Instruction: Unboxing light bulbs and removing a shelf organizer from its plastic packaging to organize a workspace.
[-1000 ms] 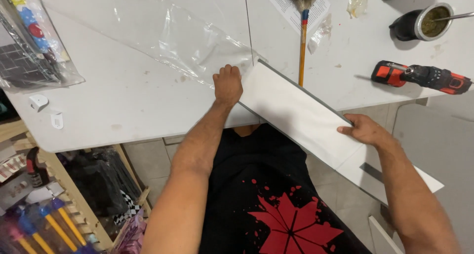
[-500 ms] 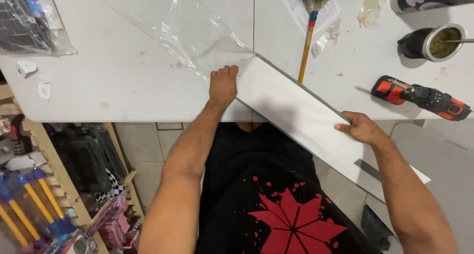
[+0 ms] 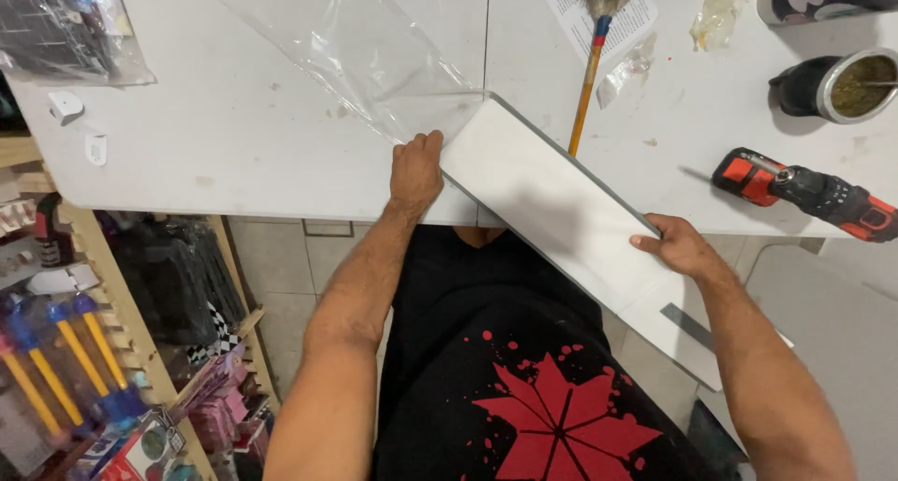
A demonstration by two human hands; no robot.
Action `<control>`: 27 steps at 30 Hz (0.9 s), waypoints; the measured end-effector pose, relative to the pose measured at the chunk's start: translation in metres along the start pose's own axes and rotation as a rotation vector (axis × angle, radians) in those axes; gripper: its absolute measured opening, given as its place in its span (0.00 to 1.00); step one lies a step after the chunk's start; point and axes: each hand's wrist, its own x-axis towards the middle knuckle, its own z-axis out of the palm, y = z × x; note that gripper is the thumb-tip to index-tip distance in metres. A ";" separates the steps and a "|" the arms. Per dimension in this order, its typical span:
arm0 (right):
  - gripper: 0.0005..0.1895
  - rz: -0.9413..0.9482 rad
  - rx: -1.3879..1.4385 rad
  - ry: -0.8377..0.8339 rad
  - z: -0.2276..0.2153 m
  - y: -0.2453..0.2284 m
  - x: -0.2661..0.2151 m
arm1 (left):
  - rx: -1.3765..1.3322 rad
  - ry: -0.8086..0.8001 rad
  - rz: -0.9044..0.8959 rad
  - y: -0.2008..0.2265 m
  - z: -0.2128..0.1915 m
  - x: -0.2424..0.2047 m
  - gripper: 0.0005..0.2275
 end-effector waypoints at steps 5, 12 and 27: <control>0.10 -0.006 0.051 -0.003 0.007 0.014 0.009 | -0.064 0.053 0.017 0.006 -0.012 -0.008 0.12; 0.09 -0.015 0.108 -0.015 0.015 0.025 0.018 | -0.583 0.227 -0.328 0.023 -0.021 -0.021 0.17; 0.08 -0.036 0.082 0.007 0.020 0.003 0.010 | -0.739 0.121 -1.018 0.031 0.010 -0.004 0.05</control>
